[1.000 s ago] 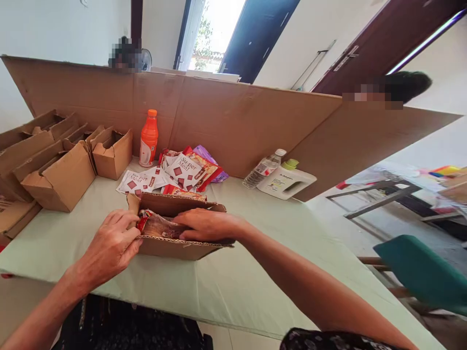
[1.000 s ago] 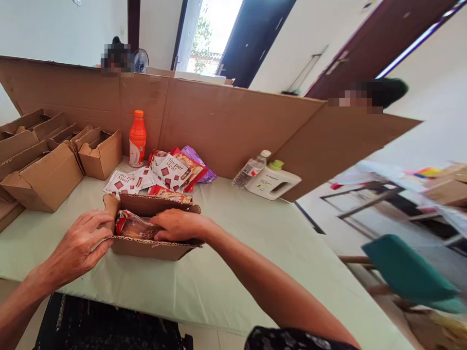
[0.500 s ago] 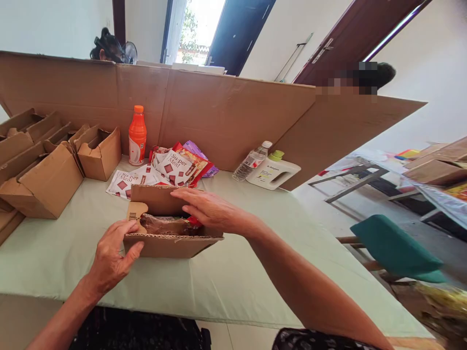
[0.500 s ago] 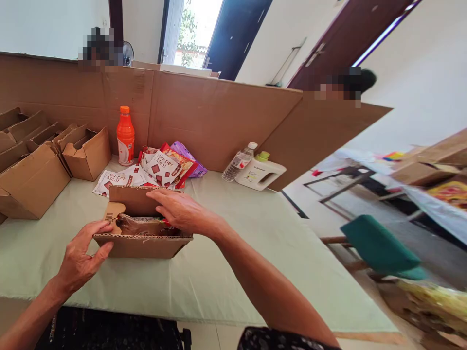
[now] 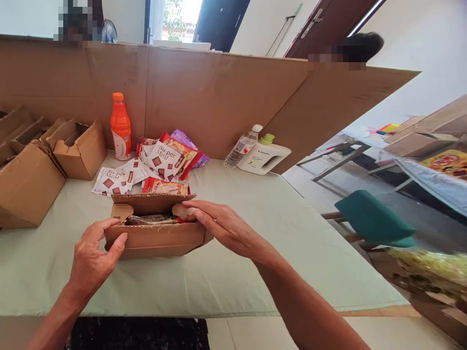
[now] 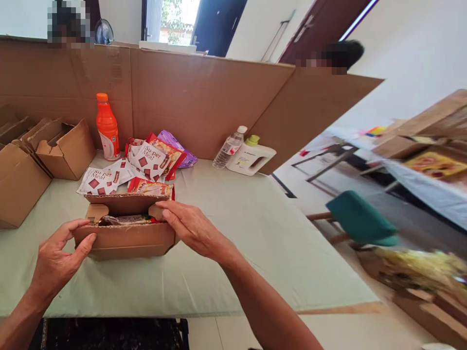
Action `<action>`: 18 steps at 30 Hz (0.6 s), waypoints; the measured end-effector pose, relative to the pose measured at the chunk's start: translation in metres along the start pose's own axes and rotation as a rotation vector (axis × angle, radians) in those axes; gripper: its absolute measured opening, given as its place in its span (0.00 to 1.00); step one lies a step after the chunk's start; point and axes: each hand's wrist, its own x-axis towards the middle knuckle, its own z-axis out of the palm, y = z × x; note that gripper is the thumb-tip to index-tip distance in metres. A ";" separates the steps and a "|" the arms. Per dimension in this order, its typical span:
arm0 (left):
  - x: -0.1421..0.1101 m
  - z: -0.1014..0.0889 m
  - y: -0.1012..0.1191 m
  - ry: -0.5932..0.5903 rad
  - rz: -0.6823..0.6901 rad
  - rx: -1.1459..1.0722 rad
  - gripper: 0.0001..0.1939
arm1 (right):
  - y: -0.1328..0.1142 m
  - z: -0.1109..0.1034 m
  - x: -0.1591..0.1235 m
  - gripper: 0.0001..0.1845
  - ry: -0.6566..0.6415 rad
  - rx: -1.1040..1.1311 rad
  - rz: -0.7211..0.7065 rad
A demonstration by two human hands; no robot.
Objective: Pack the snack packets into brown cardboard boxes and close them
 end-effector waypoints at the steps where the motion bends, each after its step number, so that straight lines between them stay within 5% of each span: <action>1: 0.001 -0.001 0.001 -0.013 -0.001 -0.007 0.10 | 0.003 0.001 -0.001 0.22 0.047 0.025 -0.009; 6: 0.001 -0.015 -0.004 -0.269 0.132 -0.271 0.04 | 0.014 -0.010 -0.019 0.15 0.213 0.134 -0.059; 10: -0.001 -0.025 -0.015 -0.400 0.194 -0.385 0.10 | 0.020 -0.013 -0.032 0.12 0.142 0.194 -0.114; 14: -0.002 -0.024 -0.016 -0.399 0.166 -0.381 0.07 | 0.025 0.007 -0.026 0.10 0.048 0.151 -0.170; 18: -0.002 -0.014 -0.008 -0.264 0.081 -0.230 0.02 | 0.028 0.020 -0.019 0.12 -0.003 0.114 -0.281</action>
